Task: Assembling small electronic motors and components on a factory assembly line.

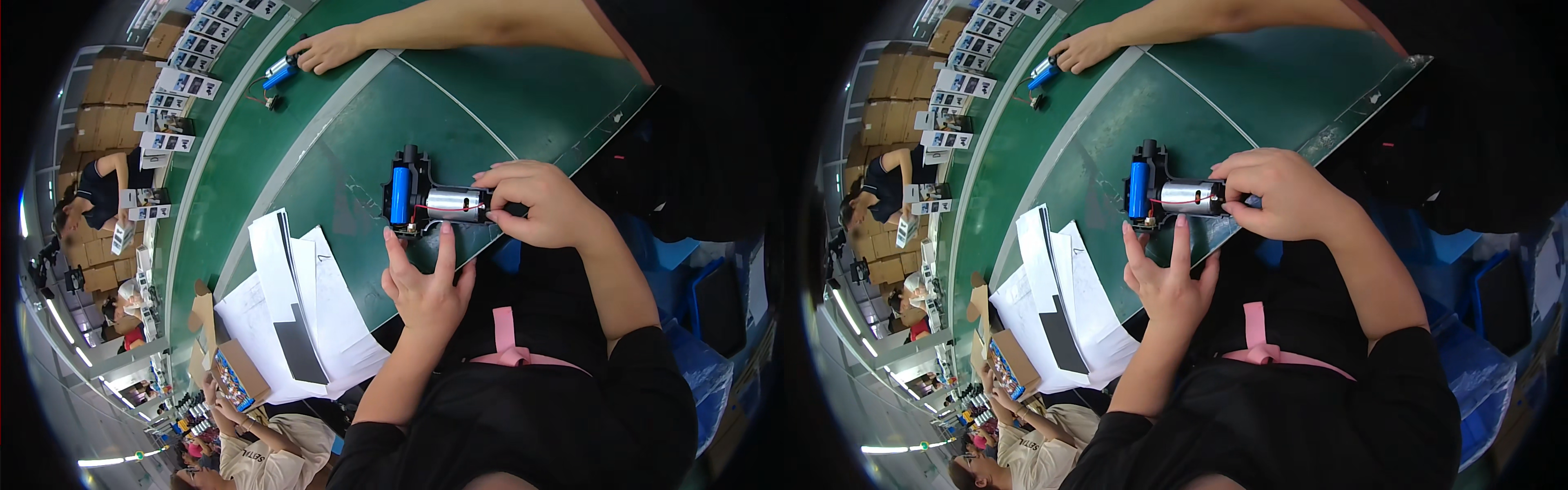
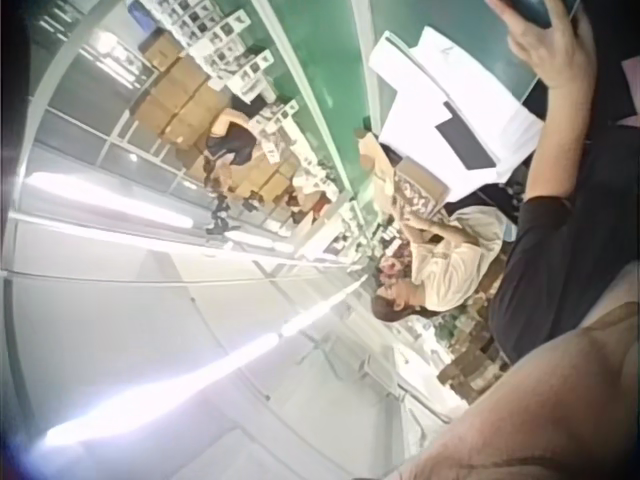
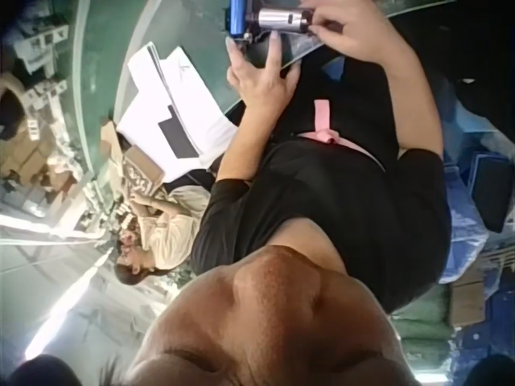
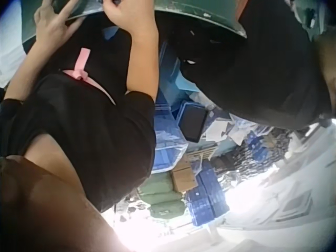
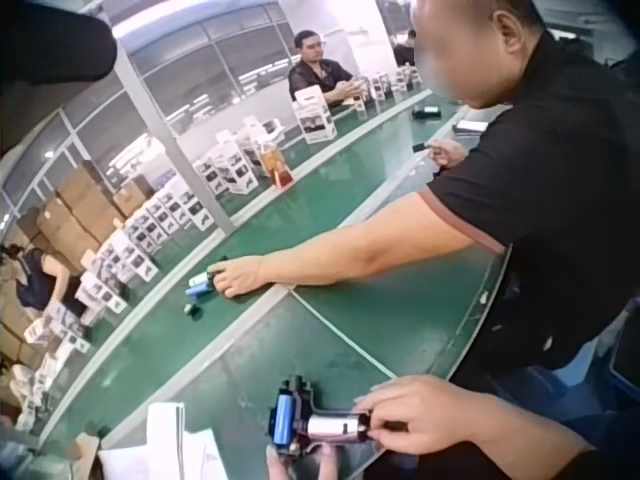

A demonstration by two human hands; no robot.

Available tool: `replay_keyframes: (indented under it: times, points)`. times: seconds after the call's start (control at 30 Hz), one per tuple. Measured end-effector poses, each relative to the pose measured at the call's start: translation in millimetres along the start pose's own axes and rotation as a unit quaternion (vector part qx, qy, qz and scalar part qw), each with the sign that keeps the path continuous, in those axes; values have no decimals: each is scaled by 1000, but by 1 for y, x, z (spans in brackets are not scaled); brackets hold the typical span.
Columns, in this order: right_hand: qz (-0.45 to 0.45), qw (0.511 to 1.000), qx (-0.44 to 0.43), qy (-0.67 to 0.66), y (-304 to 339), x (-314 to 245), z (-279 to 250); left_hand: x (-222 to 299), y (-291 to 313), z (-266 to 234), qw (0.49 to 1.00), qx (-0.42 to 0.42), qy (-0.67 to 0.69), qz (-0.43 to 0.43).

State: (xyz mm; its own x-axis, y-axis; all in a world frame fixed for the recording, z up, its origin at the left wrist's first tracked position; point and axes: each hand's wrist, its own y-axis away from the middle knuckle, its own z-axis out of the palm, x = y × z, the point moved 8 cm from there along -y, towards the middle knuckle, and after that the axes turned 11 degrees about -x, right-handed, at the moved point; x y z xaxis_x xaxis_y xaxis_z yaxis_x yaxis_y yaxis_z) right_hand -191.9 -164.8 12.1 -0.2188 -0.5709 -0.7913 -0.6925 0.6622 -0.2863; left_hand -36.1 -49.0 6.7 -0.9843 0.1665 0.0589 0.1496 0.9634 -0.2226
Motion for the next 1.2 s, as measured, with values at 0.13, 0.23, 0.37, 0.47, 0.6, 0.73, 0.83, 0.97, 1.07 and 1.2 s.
replay_keyframes:
  times: [0.13,0.23,0.37,0.47,0.6,0.73,0.83,0.97,1.07,1.2]
  points:
    - [16,1000,3,1,0,-1,-1,-1,0,0,1000,-6,13,-6]
    - [47,998,-29,-15,2,3,2,-3,1,3,1000,-5,22,2]
    - [22,1000,2,-4,2,-1,-2,0,0,3,999,-11,33,17]
    - [43,999,-21,-10,2,2,3,1,0,2,999,-18,33,12]
    - [37,999,-9,-4,2,2,2,3,-2,1,998,-21,55,4]
    - [25,1000,9,-13,2,2,2,-2,1,5,998,-8,66,-2]
    - [33,999,-17,-11,1,4,4,-4,0,4,998,2,68,-5]
    - [46,998,-24,-25,1,6,7,-3,-2,2,999,-2,50,-4]
    - [36,999,-29,-28,0,8,4,-2,-5,1,999,-9,52,-13]
    - [31,998,-28,-42,-3,7,6,-4,-1,2,998,22,50,3]
